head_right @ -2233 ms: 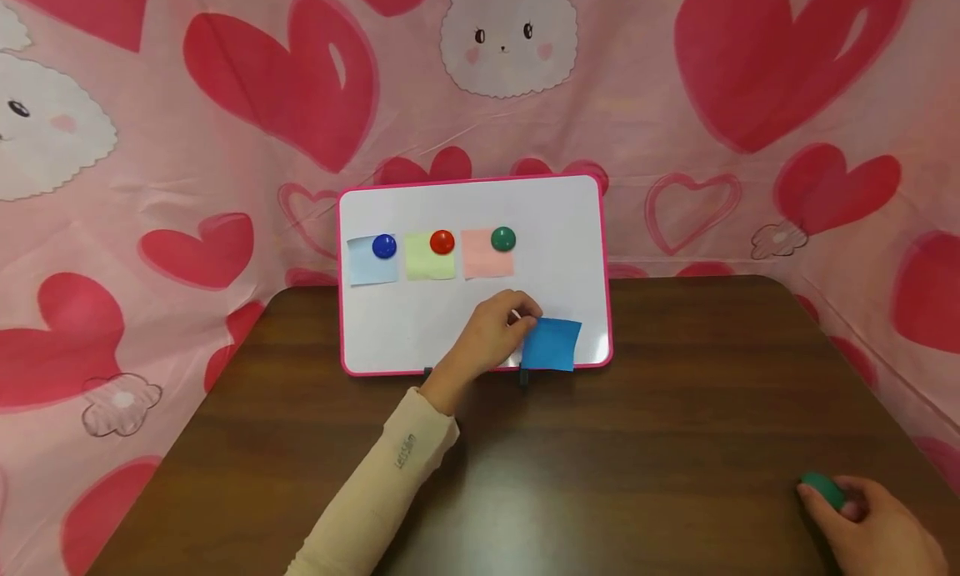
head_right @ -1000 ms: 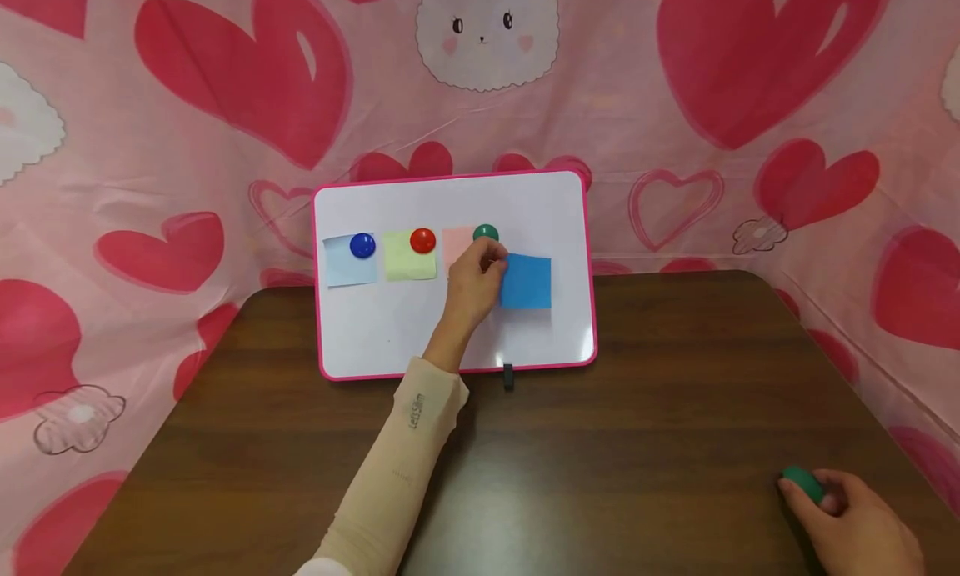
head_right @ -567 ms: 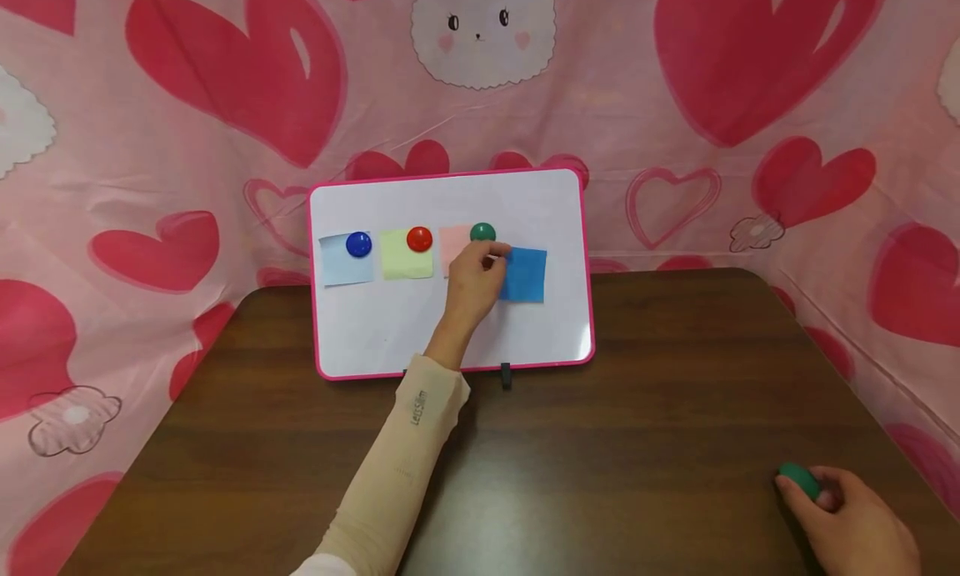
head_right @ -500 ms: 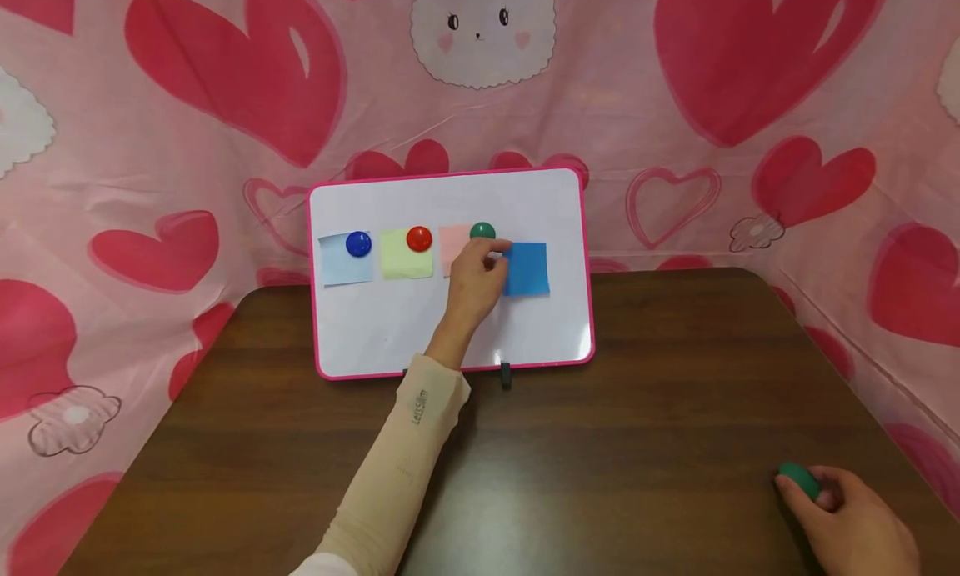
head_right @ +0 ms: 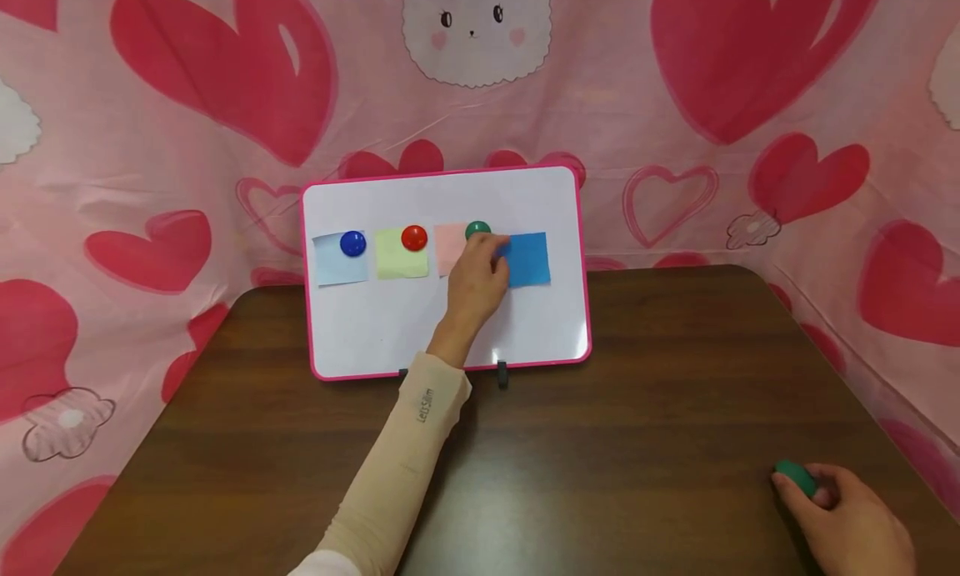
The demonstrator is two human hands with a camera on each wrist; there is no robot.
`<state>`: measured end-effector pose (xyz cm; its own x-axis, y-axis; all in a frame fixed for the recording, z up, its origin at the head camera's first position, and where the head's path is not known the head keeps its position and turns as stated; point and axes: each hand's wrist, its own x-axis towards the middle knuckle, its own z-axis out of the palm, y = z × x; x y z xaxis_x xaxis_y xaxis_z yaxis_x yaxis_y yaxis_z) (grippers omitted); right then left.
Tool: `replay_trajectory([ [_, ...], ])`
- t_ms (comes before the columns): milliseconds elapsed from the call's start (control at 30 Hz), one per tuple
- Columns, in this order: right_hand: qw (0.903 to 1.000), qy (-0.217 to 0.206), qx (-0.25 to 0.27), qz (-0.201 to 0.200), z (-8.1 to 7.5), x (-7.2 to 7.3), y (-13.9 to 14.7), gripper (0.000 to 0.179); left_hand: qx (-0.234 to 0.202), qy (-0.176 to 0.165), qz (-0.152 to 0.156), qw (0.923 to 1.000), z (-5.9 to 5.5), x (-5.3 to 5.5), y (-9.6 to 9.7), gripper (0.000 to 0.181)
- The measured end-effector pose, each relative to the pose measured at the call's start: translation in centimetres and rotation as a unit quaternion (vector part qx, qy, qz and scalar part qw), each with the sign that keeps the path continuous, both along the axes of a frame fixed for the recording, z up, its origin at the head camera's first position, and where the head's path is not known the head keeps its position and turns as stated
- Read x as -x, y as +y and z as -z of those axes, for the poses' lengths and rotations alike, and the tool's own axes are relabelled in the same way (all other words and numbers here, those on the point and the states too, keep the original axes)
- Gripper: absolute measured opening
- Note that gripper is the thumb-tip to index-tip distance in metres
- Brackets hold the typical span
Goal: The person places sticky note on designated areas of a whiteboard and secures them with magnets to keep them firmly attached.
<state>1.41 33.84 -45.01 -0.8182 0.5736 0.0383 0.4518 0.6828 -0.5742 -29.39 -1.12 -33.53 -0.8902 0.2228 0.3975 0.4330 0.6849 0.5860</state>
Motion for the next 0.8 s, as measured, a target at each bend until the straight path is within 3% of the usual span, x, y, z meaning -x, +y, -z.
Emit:
replay_trajectory([
  [200, 0.9998, -0.018, 0.004, 0.008, -0.4, 0.0, -0.1, 0.059, 0.017, 0.025, 0.0, 0.9995, 0.0, 0.0, 0.3, 0.033],
  [467, 0.9995, -0.031, -0.005, 0.008, -0.5, 0.1, 0.0, 0.06, 0.083, 0.064, -0.008, 0.9944, 0.3, 0.0, 0.6, 0.037],
  [800, 0.9991, -0.041, -0.011, 0.007, -1.1, 0.0, -0.4, 0.061, 0.089, 0.083, -0.012, 0.9925, 0.5, 0.2, 0.6, 0.037],
])
